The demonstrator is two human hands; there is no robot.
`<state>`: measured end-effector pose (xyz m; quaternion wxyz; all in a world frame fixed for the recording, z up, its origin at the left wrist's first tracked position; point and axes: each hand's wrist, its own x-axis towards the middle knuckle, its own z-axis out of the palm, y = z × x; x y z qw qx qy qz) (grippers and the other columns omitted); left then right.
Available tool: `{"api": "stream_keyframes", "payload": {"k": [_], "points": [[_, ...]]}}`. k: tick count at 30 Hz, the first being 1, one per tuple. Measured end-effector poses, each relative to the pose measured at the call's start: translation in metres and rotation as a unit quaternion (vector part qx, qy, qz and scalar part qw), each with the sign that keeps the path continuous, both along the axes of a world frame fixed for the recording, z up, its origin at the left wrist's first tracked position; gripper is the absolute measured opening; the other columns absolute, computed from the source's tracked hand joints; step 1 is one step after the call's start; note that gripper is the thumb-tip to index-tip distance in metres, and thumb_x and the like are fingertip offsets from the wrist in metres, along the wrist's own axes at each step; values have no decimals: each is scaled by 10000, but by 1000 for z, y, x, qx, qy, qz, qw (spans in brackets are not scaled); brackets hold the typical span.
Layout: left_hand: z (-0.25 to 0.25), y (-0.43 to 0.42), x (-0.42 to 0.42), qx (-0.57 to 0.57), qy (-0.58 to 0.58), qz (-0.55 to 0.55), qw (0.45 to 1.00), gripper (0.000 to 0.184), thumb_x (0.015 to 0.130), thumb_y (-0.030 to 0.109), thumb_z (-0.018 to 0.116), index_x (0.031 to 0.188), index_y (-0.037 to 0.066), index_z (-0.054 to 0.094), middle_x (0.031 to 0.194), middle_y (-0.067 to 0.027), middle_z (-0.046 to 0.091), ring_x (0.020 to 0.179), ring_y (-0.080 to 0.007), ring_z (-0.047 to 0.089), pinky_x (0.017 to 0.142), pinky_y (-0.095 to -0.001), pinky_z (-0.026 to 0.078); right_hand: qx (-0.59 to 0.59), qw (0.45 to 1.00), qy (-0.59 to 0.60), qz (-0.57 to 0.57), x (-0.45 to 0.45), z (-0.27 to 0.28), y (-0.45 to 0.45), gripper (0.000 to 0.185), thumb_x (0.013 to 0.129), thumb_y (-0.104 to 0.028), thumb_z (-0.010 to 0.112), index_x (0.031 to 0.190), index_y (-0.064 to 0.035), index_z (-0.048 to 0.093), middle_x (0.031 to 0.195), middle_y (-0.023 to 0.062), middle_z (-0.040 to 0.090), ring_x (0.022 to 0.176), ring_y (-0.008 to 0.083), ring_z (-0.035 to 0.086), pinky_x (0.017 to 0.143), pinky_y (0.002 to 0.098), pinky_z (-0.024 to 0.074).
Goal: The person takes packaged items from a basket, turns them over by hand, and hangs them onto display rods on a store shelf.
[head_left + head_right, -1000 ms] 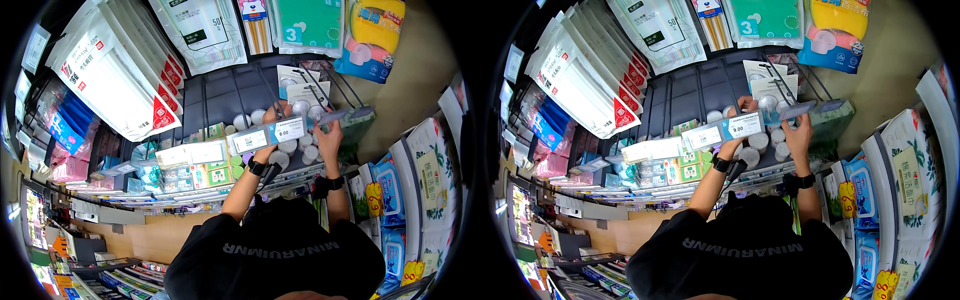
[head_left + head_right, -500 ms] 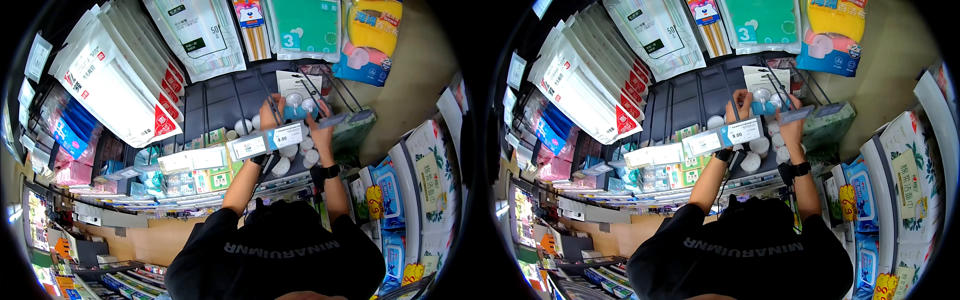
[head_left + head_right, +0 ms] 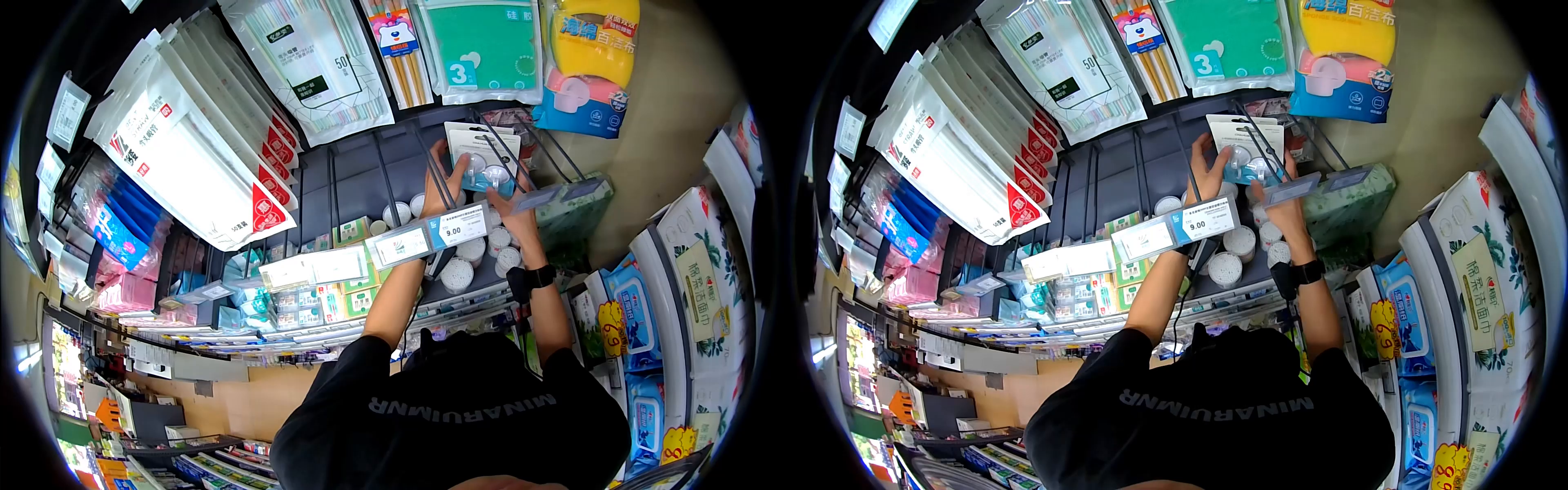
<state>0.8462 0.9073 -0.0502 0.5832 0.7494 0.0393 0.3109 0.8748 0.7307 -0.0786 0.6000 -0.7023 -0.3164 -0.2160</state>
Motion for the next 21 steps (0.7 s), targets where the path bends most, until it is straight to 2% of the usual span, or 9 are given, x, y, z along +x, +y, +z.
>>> {"api": "stream_keyframes", "payload": {"k": [4,7,9,10,12,16,19,21], "points": [[-1,2,4,-14,3,-25,1000,735,948,367,683,1456,-62,370,1402,-307,508,1341,-378,491,1114,-428,384,29,999,13,35,8,-7,5,692,876,-193,740,1449,-10,398,1284,203,594,1145,333,600,960,407,482],[-3,0,6,-41,-20,-48,998,691,956,315,684,1448,-64,382,1387,-293,529,1314,-352,520,1075,-407,426,-2,998,47,33,9,-7,5,621,932,-231,704,1433,8,426,1336,199,571,1199,289,562,1009,402,451],[-3,-2,4,-42,-30,-39,998,645,966,317,670,1428,-60,422,1339,-251,580,1275,-318,554,1068,-396,431,22,998,53,37,19,-18,8,683,920,-250,697,1467,-4,370,1326,226,568,1185,349,579,989,425,461],[-2,-3,2,-43,-29,-39,998,645,966,317,670,1428,-60,422,1339,-251,580,1275,-318,554,1068,-396,431,22,998,54,37,23,-23,8,683,920,-250,697,1467,-4,370,1326,226,568,1185,349,579,989,425,461],[-1,-9,-7,-15,-24,3,1000,568,957,283,683,1349,-78,485,1258,-287,617,1173,-347,619,1004,-415,476,-8,999,34,14,28,-28,6,709,934,-320,679,1480,-4,355,1353,234,548,1227,358,552,1021,436,438],[5,-20,-27,11,-29,51,998,555,942,314,692,1301,-75,527,1186,-284,640,1112,-364,642,979,-439,488,-33,998,49,11,32,-28,3,756,930,-371,676,1496,-3,333,1395,232,517,1276,356,517,1051,428,416],[-2,-18,-28,63,0,73,995,630,935,393,698,1352,-41,512,1252,-255,628,1178,-351,620,953,-454,521,8,998,33,52,39,-29,3,782,922,-386,679,1502,-2,323,1440,221,478,1302,343,498,1072,419,401],[-5,-22,-28,69,-14,84,994,611,932,375,700,1326,-56,521,1212,-267,635,1130,-352,633,943,-447,514,7,996,69,63,40,-28,0,773,921,-359,673,1508,-6,315,1464,208,452,1322,327,482,1086,415,390]]}}
